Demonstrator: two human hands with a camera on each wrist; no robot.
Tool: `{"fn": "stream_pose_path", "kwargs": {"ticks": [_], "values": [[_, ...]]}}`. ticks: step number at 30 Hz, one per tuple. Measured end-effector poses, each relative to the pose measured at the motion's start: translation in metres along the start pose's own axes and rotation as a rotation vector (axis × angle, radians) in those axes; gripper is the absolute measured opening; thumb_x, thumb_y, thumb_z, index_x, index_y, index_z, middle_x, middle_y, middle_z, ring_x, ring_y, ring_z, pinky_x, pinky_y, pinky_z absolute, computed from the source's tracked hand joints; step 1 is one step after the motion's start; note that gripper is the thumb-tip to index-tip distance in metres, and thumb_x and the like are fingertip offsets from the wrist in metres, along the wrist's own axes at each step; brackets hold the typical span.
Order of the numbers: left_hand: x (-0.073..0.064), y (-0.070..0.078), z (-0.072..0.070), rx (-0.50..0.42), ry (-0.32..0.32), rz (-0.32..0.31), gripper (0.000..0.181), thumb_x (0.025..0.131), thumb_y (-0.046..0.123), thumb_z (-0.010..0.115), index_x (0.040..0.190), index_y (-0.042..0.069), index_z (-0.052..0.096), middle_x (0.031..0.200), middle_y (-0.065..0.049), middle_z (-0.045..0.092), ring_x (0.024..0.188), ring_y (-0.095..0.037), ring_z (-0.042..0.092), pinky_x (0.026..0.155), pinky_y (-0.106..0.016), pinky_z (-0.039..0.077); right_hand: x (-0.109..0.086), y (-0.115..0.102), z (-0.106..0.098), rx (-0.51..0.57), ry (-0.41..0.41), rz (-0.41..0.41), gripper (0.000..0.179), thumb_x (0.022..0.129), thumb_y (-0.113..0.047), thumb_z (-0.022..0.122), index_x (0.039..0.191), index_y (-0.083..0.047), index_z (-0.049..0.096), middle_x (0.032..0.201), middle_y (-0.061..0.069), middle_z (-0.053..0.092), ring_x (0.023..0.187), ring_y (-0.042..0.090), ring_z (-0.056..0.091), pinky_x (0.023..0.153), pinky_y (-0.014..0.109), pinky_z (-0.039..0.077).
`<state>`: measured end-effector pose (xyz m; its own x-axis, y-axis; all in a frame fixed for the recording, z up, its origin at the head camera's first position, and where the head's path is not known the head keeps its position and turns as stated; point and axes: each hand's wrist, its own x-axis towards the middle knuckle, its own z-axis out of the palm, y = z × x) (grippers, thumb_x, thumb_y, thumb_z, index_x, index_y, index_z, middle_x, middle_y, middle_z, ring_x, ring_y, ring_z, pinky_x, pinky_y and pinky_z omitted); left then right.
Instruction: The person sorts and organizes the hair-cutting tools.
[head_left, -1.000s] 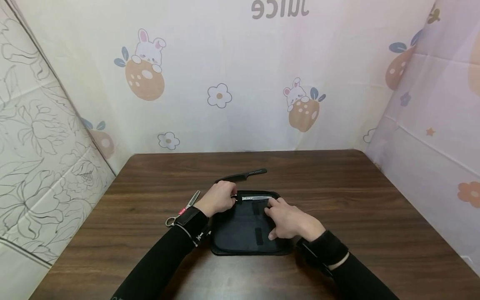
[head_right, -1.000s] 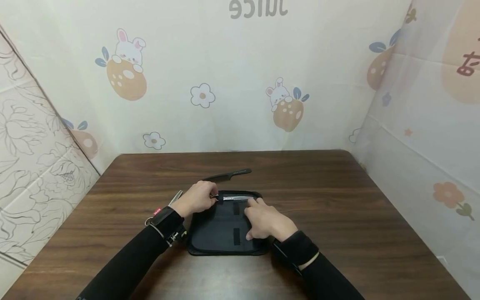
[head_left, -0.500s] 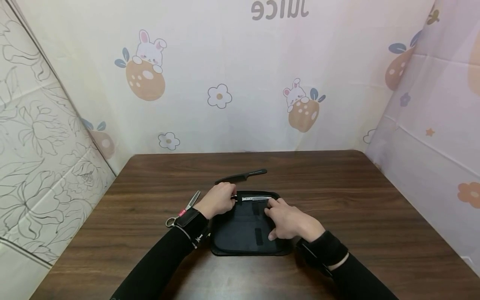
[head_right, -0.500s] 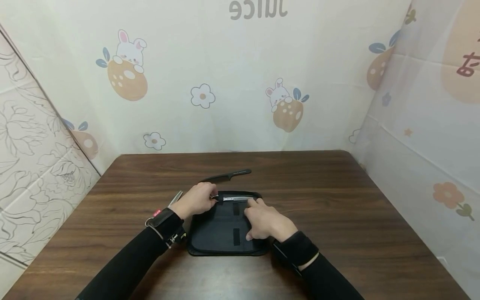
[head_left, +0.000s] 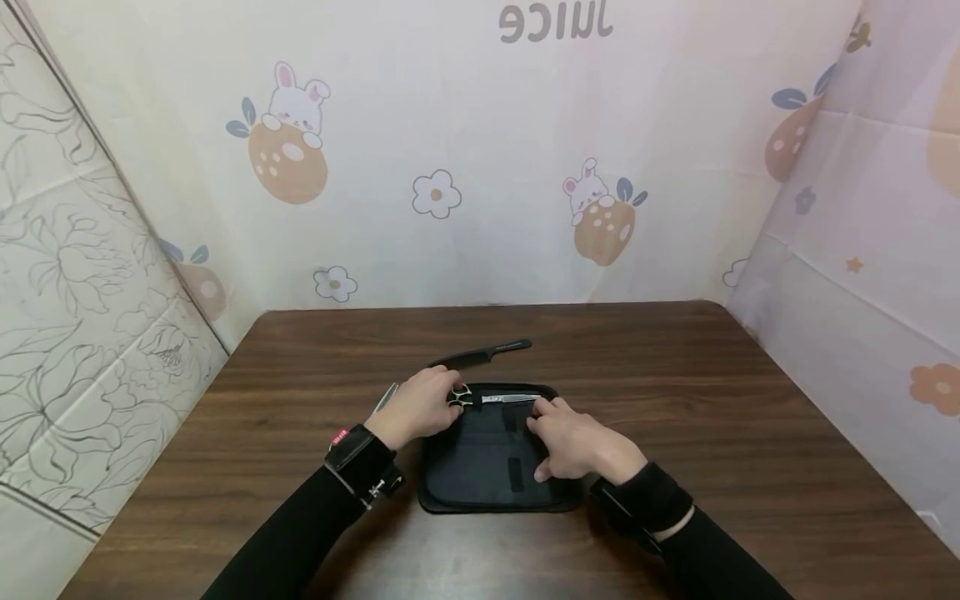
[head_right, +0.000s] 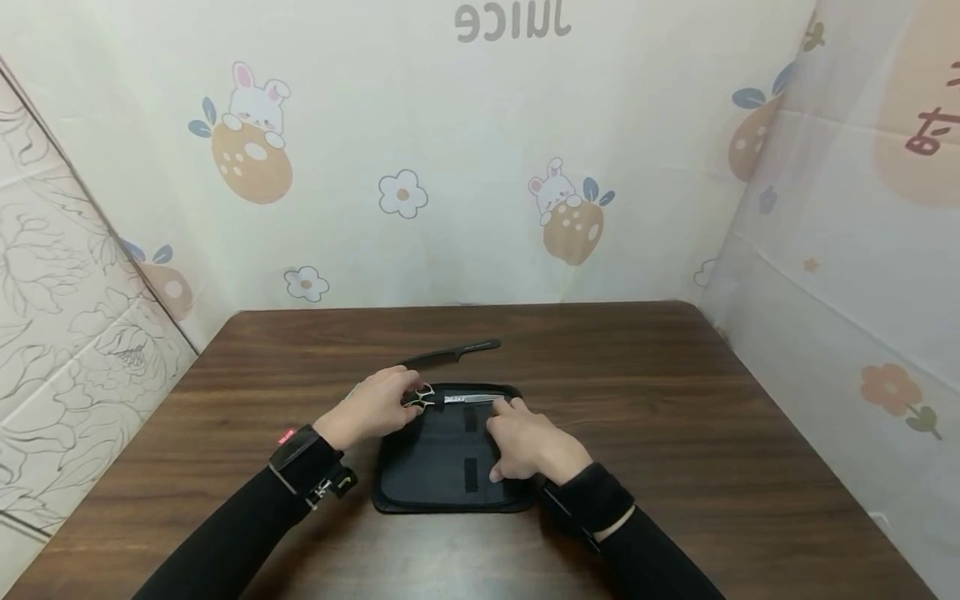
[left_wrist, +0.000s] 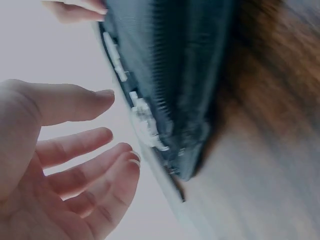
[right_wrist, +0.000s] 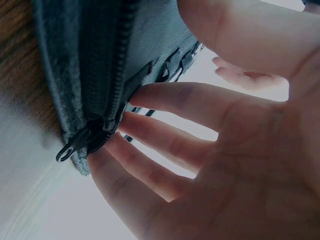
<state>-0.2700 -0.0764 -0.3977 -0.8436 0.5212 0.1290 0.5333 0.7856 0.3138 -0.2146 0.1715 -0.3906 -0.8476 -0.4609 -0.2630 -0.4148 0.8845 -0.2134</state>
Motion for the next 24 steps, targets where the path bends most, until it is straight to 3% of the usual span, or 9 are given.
{"fn": "stream_pose_path", "kwargs": {"ticks": [8,16,24], "values": [[-0.024,-0.006,-0.019,-0.057,0.042,-0.123,0.035,0.092,0.022,0.077,0.119,0.003,0.069,0.112,-0.012,0.066,0.099,-0.027,0.063,0.086,-0.046,0.052,-0.001,-0.002,0.001,-0.001,0.003,0.006,0.070,0.081,-0.025,0.088,0.138,0.004,0.060,0.137,0.013,0.050,0.116,0.027,0.045,0.091,0.045,0.049],[-0.039,-0.014,-0.034,0.026,0.001,-0.203,0.039,0.092,0.026,0.076,0.123,0.003,0.068,0.116,-0.014,0.066,0.105,-0.032,0.065,0.088,-0.049,0.053,0.001,-0.001,0.000,-0.012,-0.006,-0.007,0.068,0.083,-0.025,0.086,0.139,0.003,0.059,0.134,0.010,0.050,0.112,0.025,0.044,0.088,0.044,0.048],[-0.048,-0.020,-0.041,0.135,0.011,-0.227,0.042,0.091,0.026,0.076,0.120,-0.003,0.066,0.108,-0.018,0.066,0.096,-0.035,0.066,0.082,-0.049,0.054,0.001,0.000,0.000,0.020,0.002,0.024,0.069,0.083,-0.025,0.087,0.139,0.003,0.059,0.137,0.009,0.049,0.116,0.025,0.043,0.092,0.045,0.048]]}}
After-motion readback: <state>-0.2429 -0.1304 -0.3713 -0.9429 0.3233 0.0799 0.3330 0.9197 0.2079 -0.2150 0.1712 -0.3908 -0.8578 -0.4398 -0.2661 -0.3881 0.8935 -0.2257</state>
